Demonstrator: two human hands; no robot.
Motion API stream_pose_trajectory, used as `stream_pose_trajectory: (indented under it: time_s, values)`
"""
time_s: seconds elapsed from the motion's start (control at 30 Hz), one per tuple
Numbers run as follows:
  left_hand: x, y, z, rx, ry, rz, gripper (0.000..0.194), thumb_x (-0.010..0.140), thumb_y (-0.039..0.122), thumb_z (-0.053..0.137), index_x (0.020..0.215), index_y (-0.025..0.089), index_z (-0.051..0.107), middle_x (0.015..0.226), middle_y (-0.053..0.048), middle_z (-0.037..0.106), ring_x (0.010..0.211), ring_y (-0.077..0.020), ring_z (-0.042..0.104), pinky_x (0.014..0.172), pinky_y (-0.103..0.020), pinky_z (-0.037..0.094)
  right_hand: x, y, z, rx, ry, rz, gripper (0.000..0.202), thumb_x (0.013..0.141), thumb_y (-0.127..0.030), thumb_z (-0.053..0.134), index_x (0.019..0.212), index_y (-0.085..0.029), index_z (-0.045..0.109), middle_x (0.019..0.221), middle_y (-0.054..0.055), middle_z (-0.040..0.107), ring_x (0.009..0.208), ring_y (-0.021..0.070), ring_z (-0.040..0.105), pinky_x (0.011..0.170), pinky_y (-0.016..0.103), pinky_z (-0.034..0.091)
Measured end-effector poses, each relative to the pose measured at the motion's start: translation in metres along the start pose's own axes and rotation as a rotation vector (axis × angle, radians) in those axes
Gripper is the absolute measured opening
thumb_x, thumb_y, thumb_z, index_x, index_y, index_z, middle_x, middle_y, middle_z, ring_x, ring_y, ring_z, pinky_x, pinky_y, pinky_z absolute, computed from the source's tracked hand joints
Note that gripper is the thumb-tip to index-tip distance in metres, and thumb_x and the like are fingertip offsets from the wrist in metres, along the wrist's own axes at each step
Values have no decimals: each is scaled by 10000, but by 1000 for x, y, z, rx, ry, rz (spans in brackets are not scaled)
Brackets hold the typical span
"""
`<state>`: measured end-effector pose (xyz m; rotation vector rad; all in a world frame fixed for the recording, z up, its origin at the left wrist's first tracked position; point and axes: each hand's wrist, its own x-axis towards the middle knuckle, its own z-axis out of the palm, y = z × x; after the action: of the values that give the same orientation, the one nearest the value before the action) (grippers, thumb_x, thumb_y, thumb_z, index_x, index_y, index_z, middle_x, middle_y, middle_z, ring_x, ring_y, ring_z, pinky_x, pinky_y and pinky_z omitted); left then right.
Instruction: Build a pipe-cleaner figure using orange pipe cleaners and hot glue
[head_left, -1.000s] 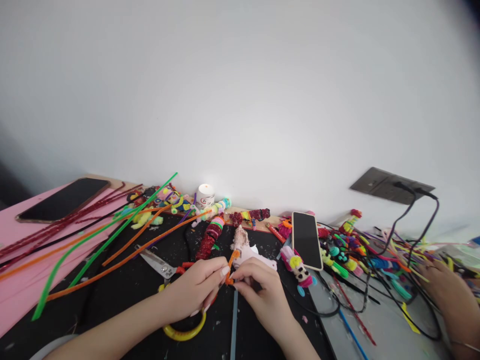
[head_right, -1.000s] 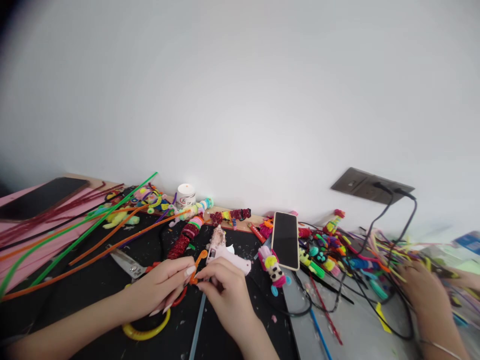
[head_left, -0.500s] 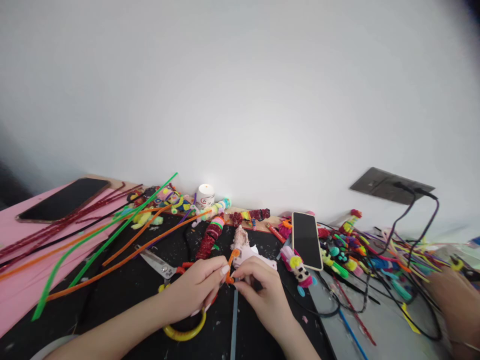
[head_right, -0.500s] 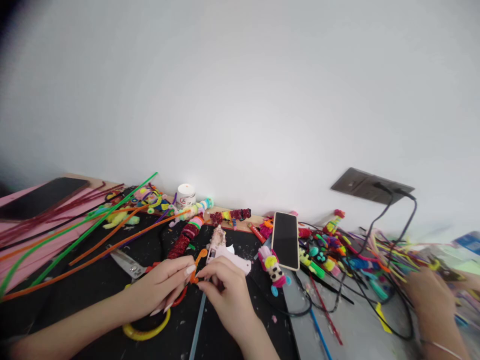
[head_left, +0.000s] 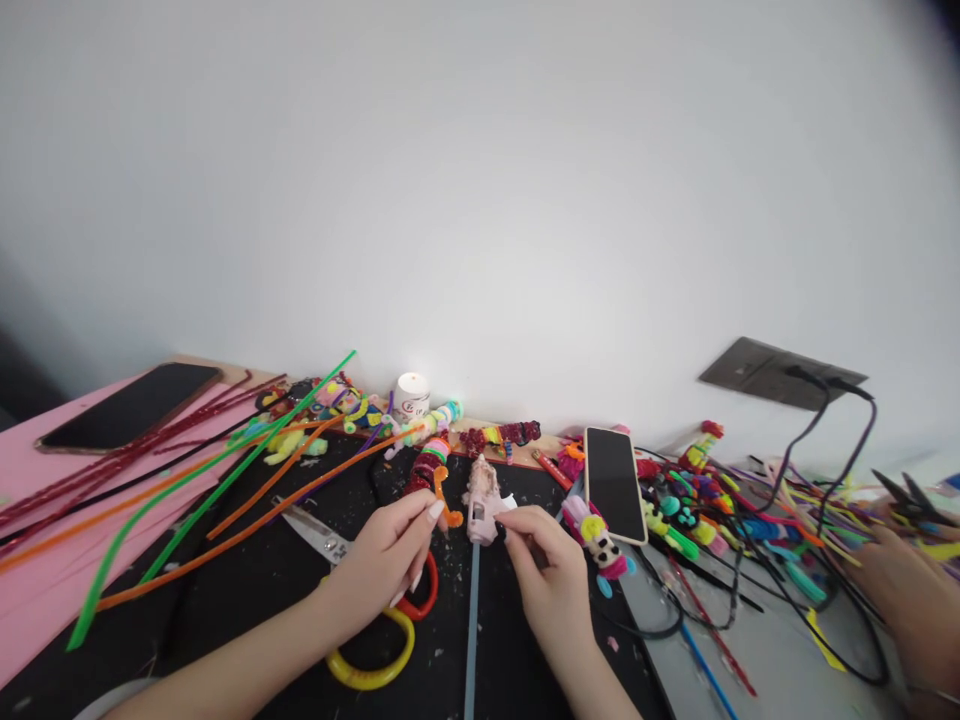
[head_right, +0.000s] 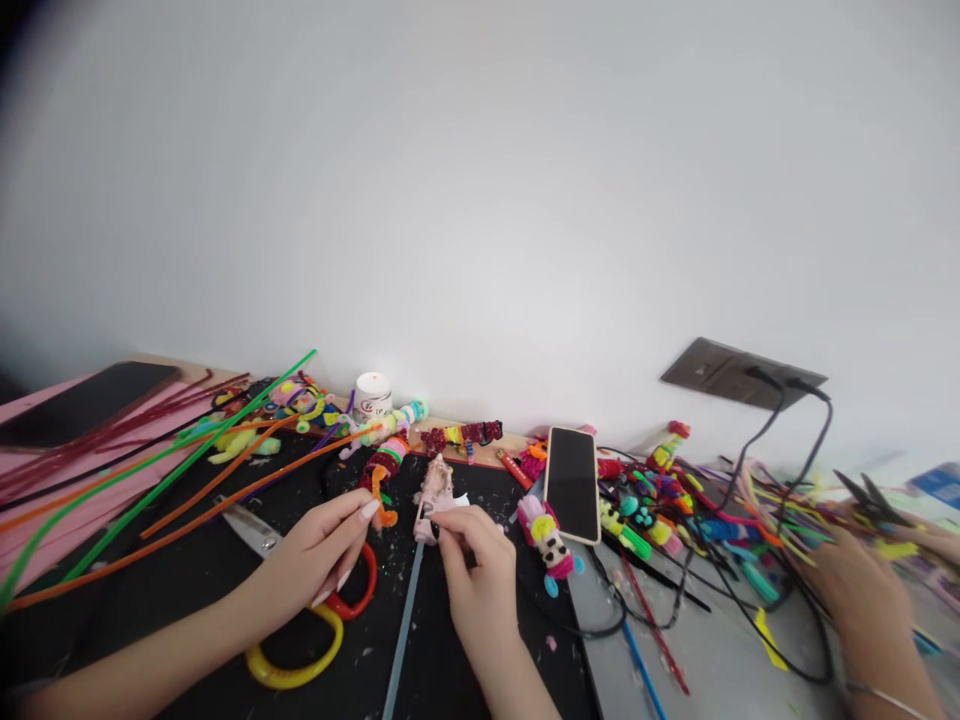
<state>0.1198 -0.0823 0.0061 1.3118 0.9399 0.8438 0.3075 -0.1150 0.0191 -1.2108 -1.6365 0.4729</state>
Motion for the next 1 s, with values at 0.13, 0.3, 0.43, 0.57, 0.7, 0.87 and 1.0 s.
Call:
stream_pose_trajectory:
  time_s: [0.13, 0.3, 0.43, 0.57, 0.7, 0.87, 1.0]
  values:
    - [0, 0, -1, 19, 35, 24, 327, 918, 474, 388, 730, 212, 437, 406, 119, 370, 288, -47, 273, 309, -141, 226, 0, 7, 0, 27, 41, 137, 157, 857, -164, 507, 782, -189, 642, 727, 20, 617, 646, 153, 553, 578, 238, 406]
    - [1, -1, -1, 55, 41, 35, 328, 914, 469, 399, 714, 212, 437, 413, 112, 373, 298, -53, 280, 321, -156, 220, -1, 10, 0, 46, 34, 235, 263, 895, -273, 464, 663, -180, 546, 580, -32, 443, 523, 119, 409, 487, 229, 307]
    - [-1, 0, 0, 114, 48, 58, 346, 906, 465, 411, 673, 210, 429, 408, 104, 373, 308, -58, 296, 334, -165, 228, 0, 9, 1, 21, -52, 206, 388, 925, -283, 386, 581, -175, 528, 532, -28, 427, 507, 120, 411, 500, 239, 301]
    - [-2, 2, 1, 147, 41, 68, 353, 902, 448, 413, 641, 211, 427, 405, 100, 368, 303, -62, 289, 330, -177, 212, 0, 5, 4, 20, -60, 143, 198, 851, -215, 491, 685, -165, 586, 609, -11, 504, 526, 121, 440, 504, 235, 323]
    - [-3, 3, 4, 186, 22, 84, 358, 904, 432, 407, 624, 209, 434, 396, 96, 359, 315, -69, 300, 343, -182, 224, -3, 2, 9, 64, -69, 95, 224, 741, -120, 602, 957, -175, 623, 725, -6, 549, 507, 108, 437, 467, 219, 340]
    - [-5, 0, 7, 229, -38, 106, 382, 915, 438, 382, 625, 201, 455, 401, 93, 361, 329, -72, 307, 363, -187, 233, -6, 1, 15, 22, -84, -15, 292, 729, -92, 659, 1001, -195, 636, 721, -10, 554, 526, 119, 452, 487, 229, 379]
    - [-6, -2, 8, 280, -63, 130, 410, 916, 438, 380, 597, 192, 452, 403, 89, 355, 343, -72, 313, 391, -194, 252, -6, -2, 17, -14, -67, -96, 242, 762, -92, 635, 982, -192, 642, 729, 3, 581, 549, 131, 488, 495, 237, 408]
